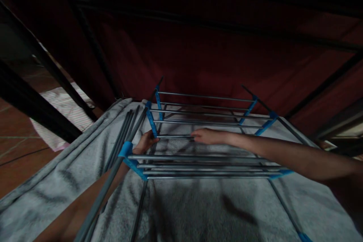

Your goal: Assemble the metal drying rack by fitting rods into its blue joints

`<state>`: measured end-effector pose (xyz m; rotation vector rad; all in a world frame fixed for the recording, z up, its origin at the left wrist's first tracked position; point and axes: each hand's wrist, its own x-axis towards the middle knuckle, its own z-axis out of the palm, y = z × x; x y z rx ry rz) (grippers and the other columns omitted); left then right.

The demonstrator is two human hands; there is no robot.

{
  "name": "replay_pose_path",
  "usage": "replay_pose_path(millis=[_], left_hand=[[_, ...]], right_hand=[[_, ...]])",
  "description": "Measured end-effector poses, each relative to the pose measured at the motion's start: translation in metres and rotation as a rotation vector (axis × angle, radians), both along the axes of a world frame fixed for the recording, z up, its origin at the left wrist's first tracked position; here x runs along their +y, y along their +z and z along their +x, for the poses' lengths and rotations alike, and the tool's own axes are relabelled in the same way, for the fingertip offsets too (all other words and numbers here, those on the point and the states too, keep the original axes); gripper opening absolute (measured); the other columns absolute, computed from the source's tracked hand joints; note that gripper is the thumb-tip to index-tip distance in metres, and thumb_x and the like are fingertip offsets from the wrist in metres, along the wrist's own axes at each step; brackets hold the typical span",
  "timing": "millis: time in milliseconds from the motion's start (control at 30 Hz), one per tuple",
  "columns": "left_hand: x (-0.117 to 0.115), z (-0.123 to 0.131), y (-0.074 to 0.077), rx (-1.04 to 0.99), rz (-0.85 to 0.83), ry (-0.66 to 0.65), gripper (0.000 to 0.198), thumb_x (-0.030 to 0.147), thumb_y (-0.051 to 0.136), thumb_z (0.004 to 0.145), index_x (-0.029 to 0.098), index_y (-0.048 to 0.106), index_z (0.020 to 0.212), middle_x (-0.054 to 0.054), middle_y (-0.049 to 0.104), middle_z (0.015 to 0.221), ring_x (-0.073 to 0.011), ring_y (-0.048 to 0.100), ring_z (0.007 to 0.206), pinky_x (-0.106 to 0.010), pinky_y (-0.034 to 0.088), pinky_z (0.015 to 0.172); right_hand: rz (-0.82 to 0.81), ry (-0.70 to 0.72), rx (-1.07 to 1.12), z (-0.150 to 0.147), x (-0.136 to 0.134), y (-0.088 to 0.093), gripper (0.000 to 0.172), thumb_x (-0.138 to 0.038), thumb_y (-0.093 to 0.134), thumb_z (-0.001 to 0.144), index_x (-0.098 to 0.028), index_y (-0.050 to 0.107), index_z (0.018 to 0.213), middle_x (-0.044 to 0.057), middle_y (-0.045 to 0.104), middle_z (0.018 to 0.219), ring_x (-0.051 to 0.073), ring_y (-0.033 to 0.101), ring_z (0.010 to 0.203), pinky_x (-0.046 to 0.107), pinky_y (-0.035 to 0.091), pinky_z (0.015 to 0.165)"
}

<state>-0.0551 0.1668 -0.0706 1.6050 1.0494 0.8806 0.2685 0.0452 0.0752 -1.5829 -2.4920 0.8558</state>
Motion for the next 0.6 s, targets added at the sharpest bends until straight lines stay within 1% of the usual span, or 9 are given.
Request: replay_pose_path(millis=[67,100,167,233,300,367,500,600], left_hand=[[-0.002,0.000,-0.001,-0.021,-0.013,-0.018,0.044,0.047,0.081,0.059,0.018,0.061,0.086,-0.007,0.068,0.083,-0.0245,0.062,0.082,-0.035,0.051,0.075],[-0.003,0.000,-0.002,-0.026,-0.018,-0.022,0.043,0.047,0.081,0.061,0.018,0.061,0.085,-0.006,0.068,0.081,-0.0243,0.062,0.082,-0.035,0.051,0.074],[-0.005,0.001,-0.002,-0.032,-0.015,-0.015,0.042,0.048,0.081,0.063,0.018,0.060,0.083,-0.005,0.066,0.078,-0.0236,0.061,0.081,-0.034,0.051,0.074],[-0.005,0.001,-0.002,-0.029,0.010,-0.004,0.042,0.050,0.082,0.064,0.018,0.061,0.080,-0.005,0.066,0.077,-0.0232,0.061,0.080,-0.034,0.051,0.074],[-0.005,0.001,-0.002,0.000,0.043,0.002,0.041,0.052,0.080,0.065,0.018,0.062,0.080,-0.005,0.067,0.080,-0.0238,0.061,0.080,-0.036,0.052,0.075],[-0.005,0.000,-0.003,0.041,0.069,0.012,0.041,0.054,0.079,0.067,0.019,0.062,0.080,-0.006,0.068,0.080,-0.0250,0.061,0.079,-0.039,0.052,0.076],[-0.004,-0.001,-0.008,0.081,0.078,0.041,0.043,0.055,0.079,0.066,0.019,0.062,0.081,-0.007,0.068,0.079,-0.0272,0.063,0.081,-0.041,0.052,0.079],[-0.004,-0.001,-0.015,0.077,0.072,0.059,0.041,0.056,0.078,0.067,0.021,0.064,0.085,-0.008,0.070,0.082,-0.0301,0.063,0.086,-0.043,0.052,0.082]], right_hand=[[0.070,0.049,-0.192,-0.015,0.014,-0.037,0.039,-0.010,0.052,0.092,-0.009,0.066,0.129,0.018,0.066,0.134,0.025,0.065,0.119,0.035,0.051,0.104],[0.102,0.066,-0.255,-0.022,0.018,-0.050,0.044,-0.008,0.050,0.092,-0.008,0.062,0.134,0.019,0.063,0.139,0.025,0.063,0.124,0.036,0.050,0.106],[0.171,0.093,-0.319,-0.036,0.026,-0.066,0.050,-0.005,0.044,0.094,-0.008,0.056,0.142,0.021,0.056,0.147,0.025,0.058,0.131,0.037,0.047,0.110],[0.205,0.086,-0.354,-0.050,0.034,-0.073,0.050,-0.006,0.037,0.097,-0.009,0.053,0.145,0.020,0.058,0.145,0.026,0.059,0.130,0.039,0.046,0.111],[0.194,0.064,-0.376,-0.063,0.043,-0.077,0.048,-0.009,0.037,0.099,-0.011,0.053,0.144,0.018,0.064,0.138,0.026,0.062,0.125,0.038,0.047,0.107],[0.165,0.036,-0.383,-0.075,0.051,-0.080,0.045,-0.011,0.040,0.099,-0.013,0.055,0.141,0.016,0.067,0.132,0.026,0.066,0.118,0.036,0.050,0.100],[0.150,-0.013,-0.371,-0.098,0.064,-0.085,0.036,-0.013,0.042,0.098,-0.016,0.060,0.128,0.014,0.066,0.131,0.024,0.069,0.106,0.032,0.052,0.083],[0.167,-0.061,-0.333,-0.108,0.068,-0.086,0.028,-0.022,0.045,0.101,-0.017,0.060,0.125,0.012,0.068,0.126,0.023,0.068,0.103,0.031,0.049,0.079]])
